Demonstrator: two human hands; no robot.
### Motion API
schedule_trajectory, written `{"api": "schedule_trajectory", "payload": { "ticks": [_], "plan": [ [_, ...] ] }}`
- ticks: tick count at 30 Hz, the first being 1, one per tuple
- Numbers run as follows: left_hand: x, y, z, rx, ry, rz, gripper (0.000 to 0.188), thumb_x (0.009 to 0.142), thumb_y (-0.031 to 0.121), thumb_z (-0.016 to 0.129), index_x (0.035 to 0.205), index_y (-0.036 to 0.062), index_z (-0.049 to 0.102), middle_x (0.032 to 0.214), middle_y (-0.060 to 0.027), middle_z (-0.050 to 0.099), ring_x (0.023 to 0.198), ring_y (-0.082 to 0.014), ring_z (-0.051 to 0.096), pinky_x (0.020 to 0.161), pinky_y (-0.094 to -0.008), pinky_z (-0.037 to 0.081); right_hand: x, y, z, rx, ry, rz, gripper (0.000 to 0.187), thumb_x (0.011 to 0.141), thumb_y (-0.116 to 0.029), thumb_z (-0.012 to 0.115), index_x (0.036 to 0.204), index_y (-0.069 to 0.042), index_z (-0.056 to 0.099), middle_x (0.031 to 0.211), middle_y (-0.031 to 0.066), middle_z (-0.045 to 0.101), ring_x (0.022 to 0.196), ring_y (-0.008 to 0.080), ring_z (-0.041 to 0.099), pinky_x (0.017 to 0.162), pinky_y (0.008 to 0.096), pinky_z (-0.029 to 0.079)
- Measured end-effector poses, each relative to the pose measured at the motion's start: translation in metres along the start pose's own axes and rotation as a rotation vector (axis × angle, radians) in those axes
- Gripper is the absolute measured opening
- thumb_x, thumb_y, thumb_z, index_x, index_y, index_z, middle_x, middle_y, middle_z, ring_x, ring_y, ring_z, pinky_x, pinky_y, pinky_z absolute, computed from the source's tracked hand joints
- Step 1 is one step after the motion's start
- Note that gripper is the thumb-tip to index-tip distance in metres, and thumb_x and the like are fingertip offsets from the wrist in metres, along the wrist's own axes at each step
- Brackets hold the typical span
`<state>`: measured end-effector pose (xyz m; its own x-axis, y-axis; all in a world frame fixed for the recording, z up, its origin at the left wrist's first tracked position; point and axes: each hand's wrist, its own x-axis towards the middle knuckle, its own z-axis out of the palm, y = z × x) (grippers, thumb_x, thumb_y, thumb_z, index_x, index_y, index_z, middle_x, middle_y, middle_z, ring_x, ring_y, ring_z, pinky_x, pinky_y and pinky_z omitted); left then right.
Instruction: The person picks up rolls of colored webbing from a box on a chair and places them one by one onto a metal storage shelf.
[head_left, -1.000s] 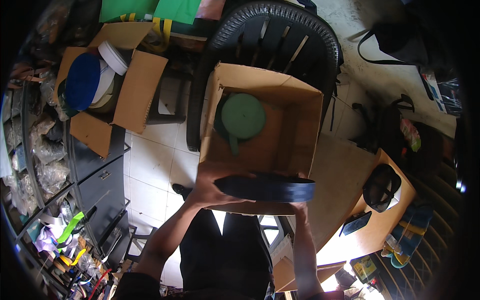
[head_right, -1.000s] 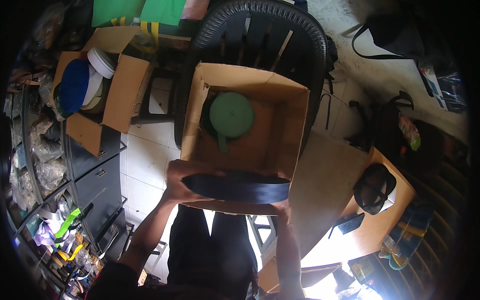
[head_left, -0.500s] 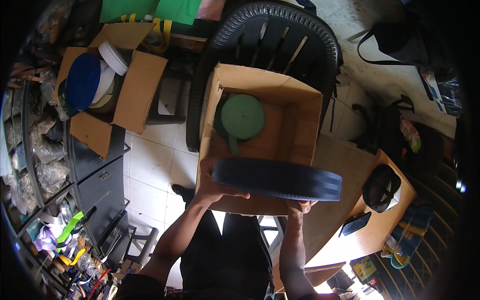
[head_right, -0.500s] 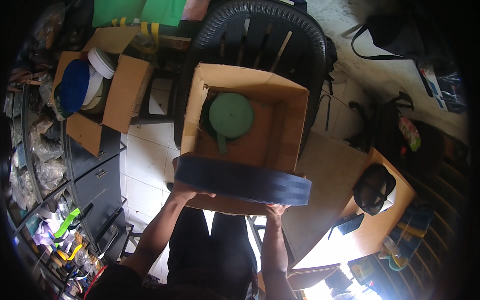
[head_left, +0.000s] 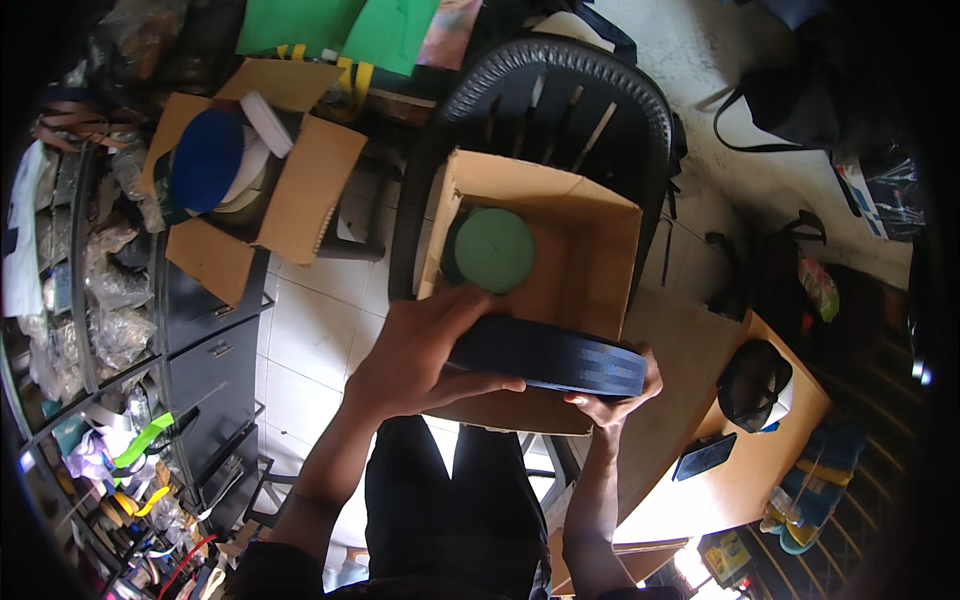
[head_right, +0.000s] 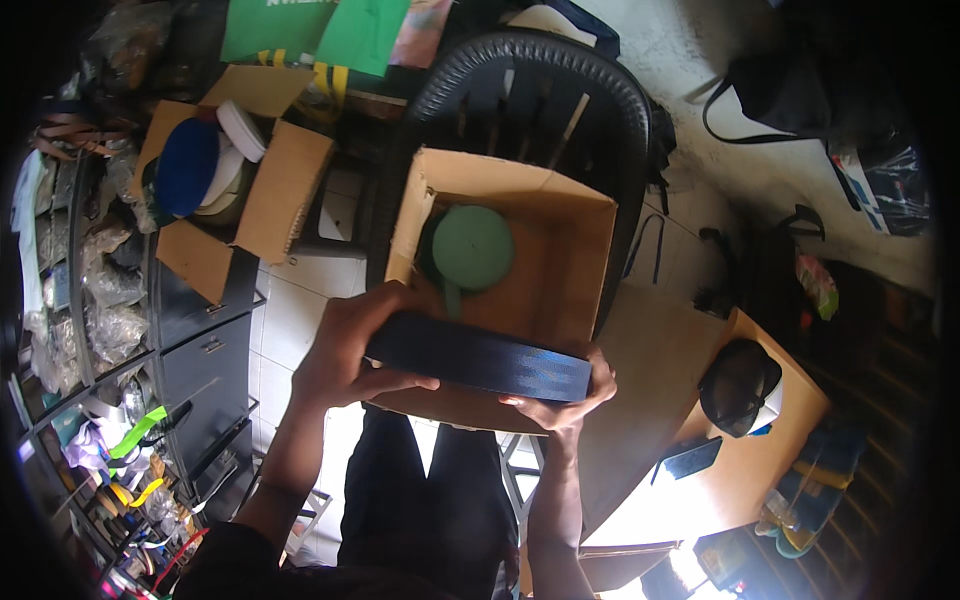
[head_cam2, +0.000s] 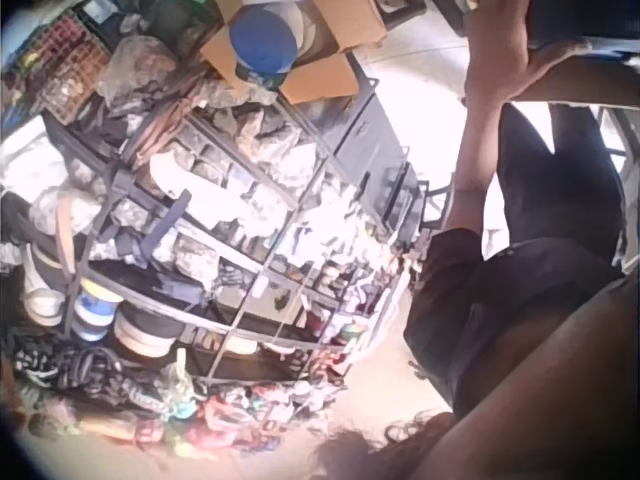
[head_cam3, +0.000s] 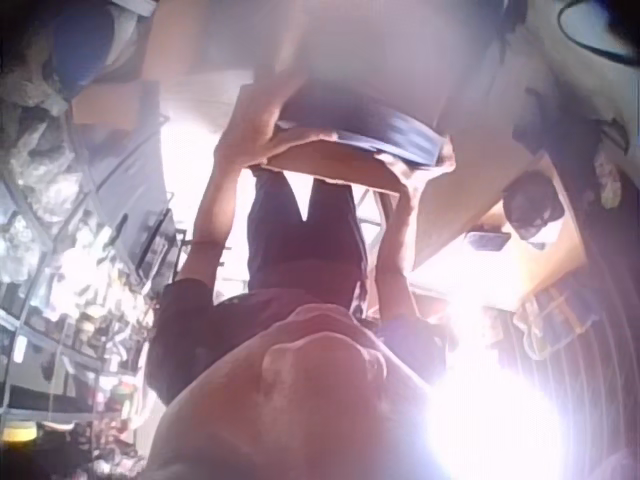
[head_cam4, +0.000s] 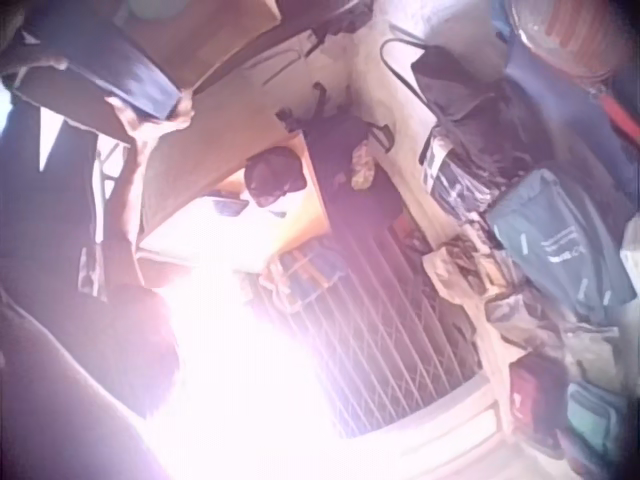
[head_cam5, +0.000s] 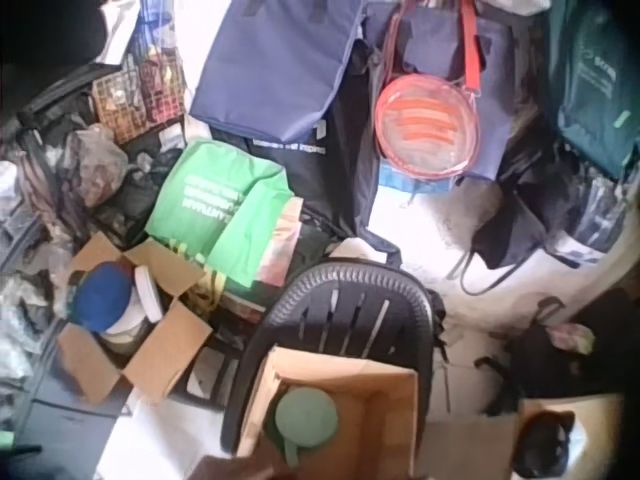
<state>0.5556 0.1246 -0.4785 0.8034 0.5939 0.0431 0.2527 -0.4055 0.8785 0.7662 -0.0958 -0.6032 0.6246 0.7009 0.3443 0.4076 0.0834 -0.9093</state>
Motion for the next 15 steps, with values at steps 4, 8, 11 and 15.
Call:
{"api": "schedule_trajectory", "payload": {
  "ticks": [4,8,11,15],
  "plan": [
    [-0.017,0.027,-0.008,0.117,-0.043,-0.033,0.072,0.074,0.057,0.073,0.110,-0.0032,0.057,0.099,-0.0181,0.063,0.082,-0.0340,0.066,0.067,-0.0410,0.053,0.019,-0.025,-0.012,-0.151,-0.164,-0.065,0.106,0.048,-0.041,0.096,0.123,-0.003,0.032,0.112,0.0166,0.047,0.087,0.0240,0.060,0.074,0.0372,0.054],
    [-0.034,0.060,-0.016,0.280,0.056,0.043,0.067,0.079,0.055,0.070,0.107,-0.0036,0.057,0.092,-0.0150,0.061,0.078,-0.0325,0.064,0.062,-0.0407,0.051,0.042,-0.075,-0.015,-0.332,-0.302,-0.215,0.117,0.045,-0.052,0.094,0.130,-0.001,0.031,0.115,0.0159,0.048,0.091,0.0253,0.056,0.077,0.0409,0.050],
    [-0.063,0.068,-0.022,0.259,0.059,0.010,0.070,0.081,0.059,0.064,0.115,-0.0010,0.053,0.096,-0.0152,0.058,0.083,-0.0349,0.062,0.066,-0.0431,0.049,0.036,-0.093,-0.008,-0.268,-0.251,-0.160,0.107,0.037,-0.044,0.098,0.120,-0.003,0.043,0.107,0.0119,0.051,0.089,0.0259,0.052,0.075,0.0424,0.045],
    [-0.100,0.094,-0.031,0.250,0.112,-0.057,0.065,0.088,0.060,0.053,0.116,0.0013,0.053,0.104,-0.0178,0.058,0.086,-0.0375,0.063,0.068,-0.0458,0.049,0.046,-0.136,0.017,-0.188,-0.107,-0.462,0.089,0.042,-0.049,0.094,0.106,-0.003,0.054,0.094,0.0136,0.061,0.075,0.0272,0.061,0.066,0.0385,0.049]
  ]
}}
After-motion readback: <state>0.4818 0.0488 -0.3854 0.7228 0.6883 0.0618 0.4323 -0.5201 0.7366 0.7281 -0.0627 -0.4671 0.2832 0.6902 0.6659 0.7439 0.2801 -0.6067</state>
